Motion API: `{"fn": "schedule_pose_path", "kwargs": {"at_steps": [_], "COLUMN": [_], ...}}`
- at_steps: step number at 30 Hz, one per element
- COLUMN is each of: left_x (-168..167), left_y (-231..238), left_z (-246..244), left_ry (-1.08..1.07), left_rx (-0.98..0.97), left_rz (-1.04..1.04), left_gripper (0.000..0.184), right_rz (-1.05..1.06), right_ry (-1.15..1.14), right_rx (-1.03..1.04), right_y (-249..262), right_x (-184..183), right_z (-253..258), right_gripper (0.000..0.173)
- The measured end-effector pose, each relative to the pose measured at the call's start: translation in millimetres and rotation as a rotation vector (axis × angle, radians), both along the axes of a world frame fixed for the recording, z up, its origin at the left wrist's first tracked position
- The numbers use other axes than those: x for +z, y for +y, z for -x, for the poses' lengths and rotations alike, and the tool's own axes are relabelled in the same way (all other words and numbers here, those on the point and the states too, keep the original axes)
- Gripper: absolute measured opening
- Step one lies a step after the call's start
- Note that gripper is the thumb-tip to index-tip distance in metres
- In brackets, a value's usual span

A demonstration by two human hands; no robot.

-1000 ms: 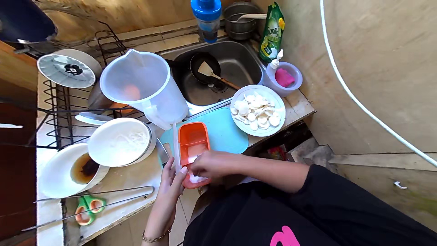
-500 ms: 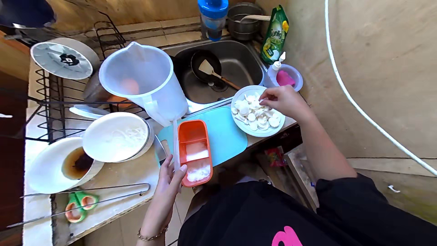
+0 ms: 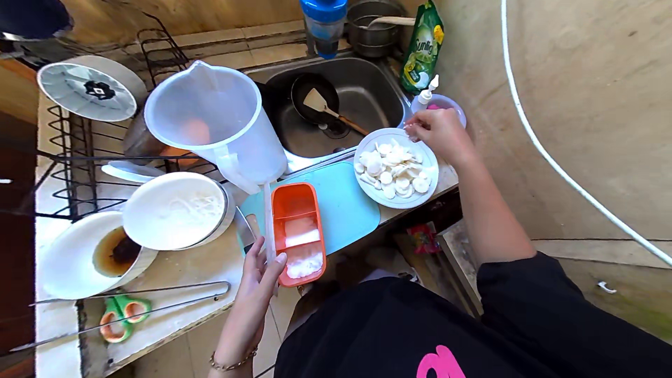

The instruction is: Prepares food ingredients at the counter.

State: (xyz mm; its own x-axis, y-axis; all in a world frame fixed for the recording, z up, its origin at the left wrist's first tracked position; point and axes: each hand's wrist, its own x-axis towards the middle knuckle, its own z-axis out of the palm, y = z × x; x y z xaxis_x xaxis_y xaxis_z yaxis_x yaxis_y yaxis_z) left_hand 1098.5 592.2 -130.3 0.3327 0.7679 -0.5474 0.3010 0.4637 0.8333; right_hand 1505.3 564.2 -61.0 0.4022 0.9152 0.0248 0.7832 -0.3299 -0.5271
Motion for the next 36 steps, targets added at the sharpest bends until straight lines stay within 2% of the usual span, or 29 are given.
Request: {"fn": "schedule_pose_path", "kwargs": {"at_steps": [4, 7, 12, 14, 17, 19, 20, 21, 23, 24, 25, 28, 30, 32, 34, 36], "left_x": [0.2, 0.1, -1.0, -0.8, -0.7, 0.3, 0.3, -0.8, -2.4, -2.8, -2.6, -0.7, -0.5, 0.7, 0.3, 0.2], "left_y": [0.1, 0.5, 0.7, 0.1, 0.3, 0.1, 0.1, 0.2, 0.4, 0.7, 0.4, -0.8, -0.2, -0.6, -0.1, 0.0], "left_z": [-1.2, -1.6, -0.3, -1.3, -1.1, -0.7, -0.7, -0.7, -0.3, -0.2, -0.6, -0.6, -1.1, -1.1, 0.0, -0.2], "left_ry": [0.018, 0.027, 0.024, 0.023, 0.017, 0.023, 0.024, 0.022, 0.018, 0.020, 0.021, 0.013, 0.007, 0.007, 0.007, 0.001], "left_rx": [-0.002, -0.007, -0.014, -0.013, -0.009, -0.010, -0.011, -0.012, -0.013, -0.012, -0.012, -0.012, -0.013, -0.013, -0.018, -0.016], "left_rz": [-0.008, -0.007, -0.009, -0.014, -0.014, -0.011, -0.010, -0.011, -0.013, -0.014, -0.016, -0.006, -0.011, -0.015, -0.011, -0.005], "left_gripper": [0.084, 0.085, 0.087, 0.086, 0.085, 0.085, 0.085, 0.085, 0.086, 0.087, 0.087, 0.086, 0.084, 0.084, 0.083, 0.084], "right_rz": [0.010, 0.089, 0.407, 0.378, 0.199, 0.109, 0.121, 0.175, 0.326, 0.369, 0.354, 0.217, 0.085, 0.043, 0.070, 0.159], "right_ry": [0.021, -0.020, -0.039, -0.044, -0.044, -0.067, -0.060, -0.045, -0.020, -0.016, -0.022, -0.023, 0.039, 0.108, 0.158, 0.164], "right_rx": [0.072, 0.142, 0.214, 0.231, 0.214, 0.164, 0.129, 0.093, 0.028, 0.004, -0.010, 0.007, 0.014, 0.023, 0.010, -0.025], "right_y": [7.6, 15.8, 28.6, 22.8, 5.6, -9.8, -17.4, -24.2, -33.3, -35.1, -35.0, -28.2, -25.4, -27.7, -34.7, -43.9], "right_x": [-8.3, -28.5, -90.5, -99.6, -90.4, -80.9, -76.2, -75.1, -88.3, -100.1, -111.3, -130.2, -131.4, -114.0, -97.2, -93.6], "right_z": [14.3, 28.6, 65.2, 61.7, 30.1, 7.6, 0.2, -4.0, -1.9, 2.8, 7.2, 4.4, -9.2, -20.2, -22.7, -15.5], "right_gripper": [0.022, 0.025, 0.052, 0.043, 0.021, 0.023, 0.028, 0.040, 0.075, 0.086, 0.085, 0.057, 0.041, 0.030, 0.037, 0.066]}}
